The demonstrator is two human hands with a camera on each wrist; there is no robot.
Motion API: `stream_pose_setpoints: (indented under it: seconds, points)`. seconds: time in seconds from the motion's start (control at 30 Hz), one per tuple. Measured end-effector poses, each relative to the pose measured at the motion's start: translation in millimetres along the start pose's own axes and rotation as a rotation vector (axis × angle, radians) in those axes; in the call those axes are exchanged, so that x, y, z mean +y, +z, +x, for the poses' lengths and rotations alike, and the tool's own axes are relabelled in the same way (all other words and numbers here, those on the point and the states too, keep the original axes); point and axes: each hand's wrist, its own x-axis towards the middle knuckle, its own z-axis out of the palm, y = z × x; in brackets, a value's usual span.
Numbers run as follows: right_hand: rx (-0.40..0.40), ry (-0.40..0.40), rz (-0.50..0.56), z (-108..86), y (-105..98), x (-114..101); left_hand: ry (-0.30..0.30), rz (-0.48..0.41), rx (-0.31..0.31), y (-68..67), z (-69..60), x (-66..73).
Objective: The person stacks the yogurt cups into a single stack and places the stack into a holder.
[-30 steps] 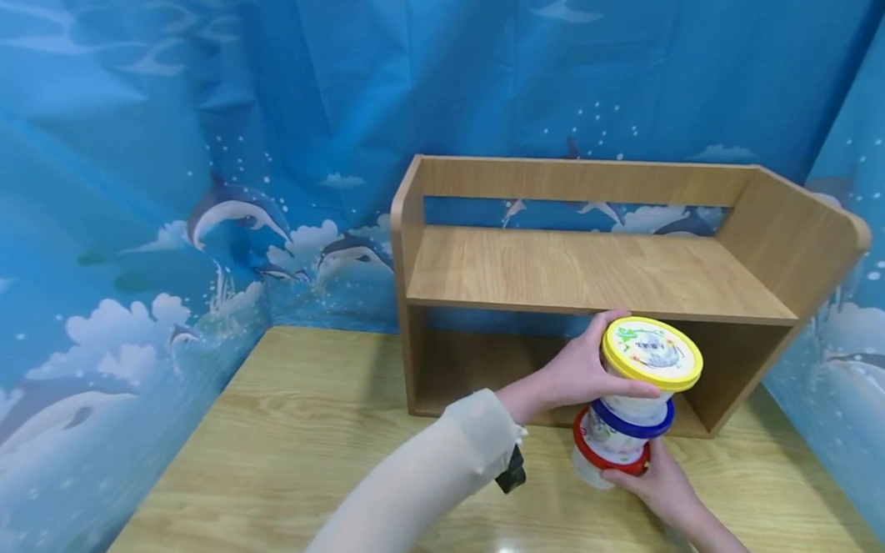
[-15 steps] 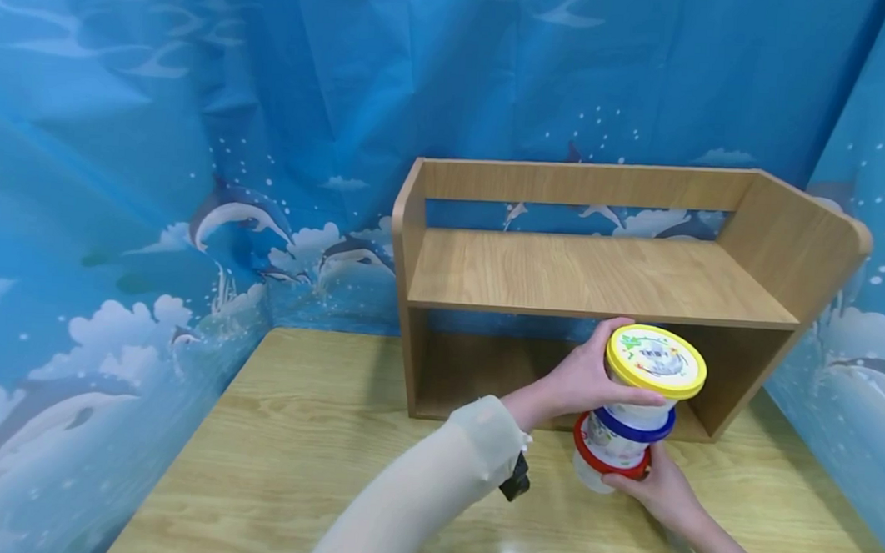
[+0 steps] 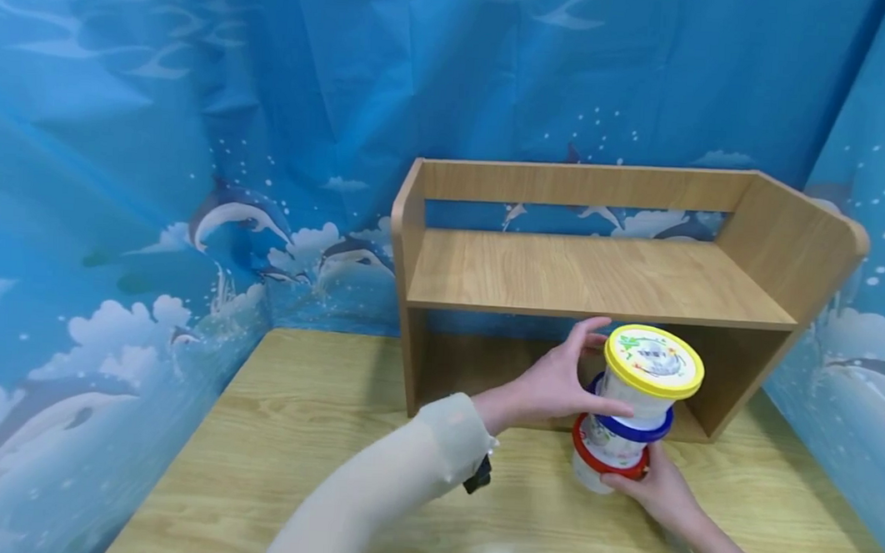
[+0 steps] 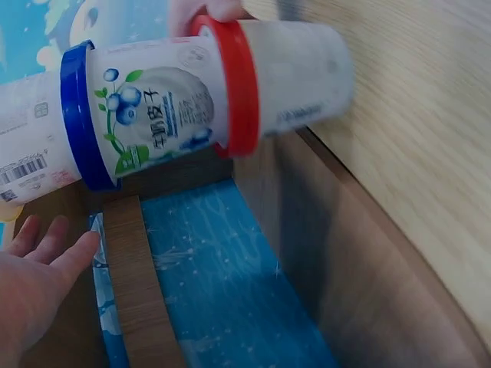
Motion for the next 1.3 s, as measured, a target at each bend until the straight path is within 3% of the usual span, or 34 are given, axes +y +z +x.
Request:
stream_pose_setpoints:
  seconds: [0.23, 0.4, 0.73, 0.9, 1.3]
  points:
    - [-0.003, 0.002, -0.019, 0.4, 1, 0, 0.075, 0.035, -0.049, -29.6, -24.3, -3.4]
    - [0.004, 0.009, -0.021, 0.5, 1, 0, 0.16, 0.073, -0.078, -50.5, -38.5, -2.1]
    - [-0.016, 0.023, -0.002, 0.7, 0, -4, 0.249, 0.135, -0.04, -97.9, -60.9, 1.4]
    - [-0.025, 0.032, 0.007, 0.9, -1, -4, 0.327, 0.14, 0.035, -122.0, -64.3, 2.4]
    - [0.003, 0.005, -0.005, 0.3, 1, -2, 0.552, 0.188, 0.34, -178.0, -68.5, 19.8]
